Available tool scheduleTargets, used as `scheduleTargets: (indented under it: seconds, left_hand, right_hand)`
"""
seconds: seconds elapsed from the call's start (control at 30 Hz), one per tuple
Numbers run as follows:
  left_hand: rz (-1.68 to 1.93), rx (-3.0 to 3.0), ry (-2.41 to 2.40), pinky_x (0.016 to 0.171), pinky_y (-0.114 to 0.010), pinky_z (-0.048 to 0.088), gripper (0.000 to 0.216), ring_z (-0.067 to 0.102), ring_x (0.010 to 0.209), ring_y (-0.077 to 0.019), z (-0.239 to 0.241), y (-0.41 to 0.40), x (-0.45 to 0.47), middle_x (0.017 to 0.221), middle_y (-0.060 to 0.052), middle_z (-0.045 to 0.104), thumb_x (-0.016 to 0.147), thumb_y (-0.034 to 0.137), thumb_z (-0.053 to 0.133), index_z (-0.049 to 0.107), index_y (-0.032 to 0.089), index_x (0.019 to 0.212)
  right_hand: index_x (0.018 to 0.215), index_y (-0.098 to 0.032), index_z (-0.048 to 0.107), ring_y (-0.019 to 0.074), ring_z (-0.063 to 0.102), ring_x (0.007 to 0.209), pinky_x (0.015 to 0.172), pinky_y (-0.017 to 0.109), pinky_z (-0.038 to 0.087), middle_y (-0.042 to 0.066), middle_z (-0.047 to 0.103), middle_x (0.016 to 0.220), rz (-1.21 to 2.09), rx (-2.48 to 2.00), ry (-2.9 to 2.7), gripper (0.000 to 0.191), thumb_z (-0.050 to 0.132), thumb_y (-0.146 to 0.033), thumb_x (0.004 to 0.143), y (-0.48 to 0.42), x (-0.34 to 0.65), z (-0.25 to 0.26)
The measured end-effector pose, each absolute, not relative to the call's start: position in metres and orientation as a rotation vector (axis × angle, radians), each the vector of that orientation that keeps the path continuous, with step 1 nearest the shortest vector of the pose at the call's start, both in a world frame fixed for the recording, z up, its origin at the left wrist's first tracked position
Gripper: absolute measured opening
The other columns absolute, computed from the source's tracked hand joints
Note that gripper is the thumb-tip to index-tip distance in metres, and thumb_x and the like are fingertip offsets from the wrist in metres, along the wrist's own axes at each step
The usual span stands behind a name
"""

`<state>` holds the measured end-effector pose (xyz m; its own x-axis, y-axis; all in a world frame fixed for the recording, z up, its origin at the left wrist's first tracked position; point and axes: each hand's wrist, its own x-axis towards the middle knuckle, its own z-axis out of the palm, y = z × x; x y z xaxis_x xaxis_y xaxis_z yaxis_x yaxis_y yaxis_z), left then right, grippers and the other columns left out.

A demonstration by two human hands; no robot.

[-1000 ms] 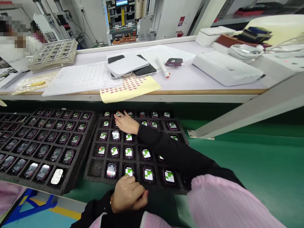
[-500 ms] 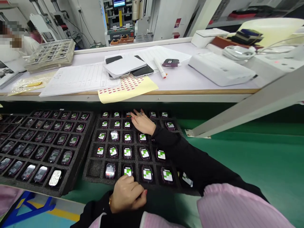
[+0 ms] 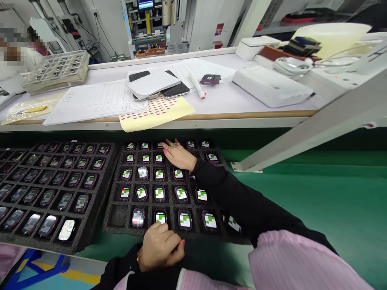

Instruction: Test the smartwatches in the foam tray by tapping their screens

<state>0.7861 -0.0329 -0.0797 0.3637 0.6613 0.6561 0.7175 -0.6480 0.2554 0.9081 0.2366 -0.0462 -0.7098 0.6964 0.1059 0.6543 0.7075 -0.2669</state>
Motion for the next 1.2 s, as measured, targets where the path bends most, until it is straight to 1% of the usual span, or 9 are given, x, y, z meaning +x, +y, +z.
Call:
scheduleTargets:
  seconds: [0.13,0.23,0.33,0.43,0.6,0.83,0.93,1.1,1.2]
  left_hand:
    - [-1.156,-2.529,-1.279,0.053,-0.032,0.028,0.026,0.042,0.054,-0.0128,-0.079,-0.033,0.786,0.052,0.003,0.047,0.079,0.019,0.063,0.046,0.02,0.06]
    - [-1.151,-2.532,-1.279,0.053,-0.032,0.028,0.025,0.042,0.054,-0.0128,-0.079,-0.033,0.786,0.052,0.003,0.047,0.079,0.019,0.062,0.046,0.02,0.06]
    - [-1.152,-2.539,-1.28,0.054,-0.032,0.028,0.025,0.043,0.054,-0.0127,-0.079,-0.033,0.786,0.052,0.003,0.048,0.079,0.019,0.064,0.047,0.02,0.061]
    - [-1.161,-2.54,-1.294,0.054,-0.033,0.028,0.025,0.043,0.055,-0.0133,-0.08,-0.034,0.786,0.052,0.002,0.048,0.079,0.018,0.063,0.047,0.02,0.06]
    - [-1.166,-2.546,-1.291,0.054,-0.033,0.028,0.024,0.041,0.055,-0.0135,-0.08,-0.033,0.786,0.051,0.002,0.047,0.08,0.017,0.06,0.047,0.02,0.06]
    - [-1.158,-2.542,-1.278,0.054,-0.033,0.028,0.026,0.041,0.055,-0.0133,-0.077,-0.033,0.786,0.052,0.002,0.046,0.083,0.018,0.059,0.046,0.019,0.06]
    - [-1.155,-2.544,-1.286,0.055,-0.033,0.028,0.025,0.042,0.055,-0.0132,-0.077,-0.032,0.786,0.052,0.002,0.047,0.082,0.018,0.061,0.047,0.019,0.061]
    - [-1.16,-2.548,-1.29,0.056,-0.033,0.028,0.025,0.043,0.055,-0.0131,-0.079,-0.033,0.786,0.052,0.002,0.048,0.081,0.018,0.063,0.047,0.019,0.061]
    - [-1.161,-2.553,-1.296,0.056,-0.032,0.028,0.025,0.044,0.055,-0.0129,-0.079,-0.033,0.786,0.052,0.002,0.048,0.08,0.018,0.064,0.047,0.02,0.062]
  right_hand:
    - [0.152,-0.006,0.041,0.0362,0.036,0.146,0.119,0.067,0.027,0.022,0.041,0.155,0.347,-1.1,-2.723,0.055,0.035,-0.026,0.101,0.238,0.9,-0.048]
    - [0.159,-0.007,0.025,0.0352,0.032,0.148,0.12,0.068,0.021,0.021,0.034,0.159,0.373,-1.106,-2.703,0.068,0.04,-0.024,0.095,0.235,0.906,-0.043]
    - [0.163,-0.006,0.004,0.0335,0.037,0.146,0.12,0.069,0.018,0.02,0.046,0.152,0.412,-1.125,-2.673,0.08,0.039,-0.021,0.092,0.231,0.92,-0.036]
    - [0.163,-0.007,-0.004,0.0333,0.044,0.142,0.12,0.069,0.019,0.018,0.051,0.148,0.456,-1.122,-2.663,0.084,0.039,-0.021,0.092,0.226,0.929,-0.032]
    - [0.163,-0.009,-0.004,0.0308,0.045,0.142,0.123,0.065,0.016,0.015,0.047,0.152,0.475,-1.096,-2.644,0.084,0.038,-0.022,0.091,0.226,0.917,-0.034]
    - [0.159,0.004,0.016,0.0338,0.039,0.145,0.121,0.068,0.015,0.024,0.049,0.147,0.458,-1.123,-2.655,0.082,0.04,-0.027,0.087,0.231,0.9,-0.033]
    - [0.159,0.006,0.014,0.0325,0.038,0.146,0.122,0.068,0.014,0.024,0.053,0.144,0.437,-1.158,-2.632,0.083,0.039,-0.028,0.087,0.229,0.91,-0.027]
    - [0.159,0.003,0.013,0.0346,0.05,0.137,0.119,0.071,0.014,0.022,0.065,0.131,0.396,-1.272,-2.564,0.086,0.042,-0.028,0.084,0.226,0.939,-0.024]
    - [0.16,0.001,0.012,0.0352,0.05,0.136,0.118,0.073,0.015,0.02,0.068,0.127,0.372,-1.321,-2.52,0.086,0.041,-0.028,0.084,0.225,0.951,-0.025]
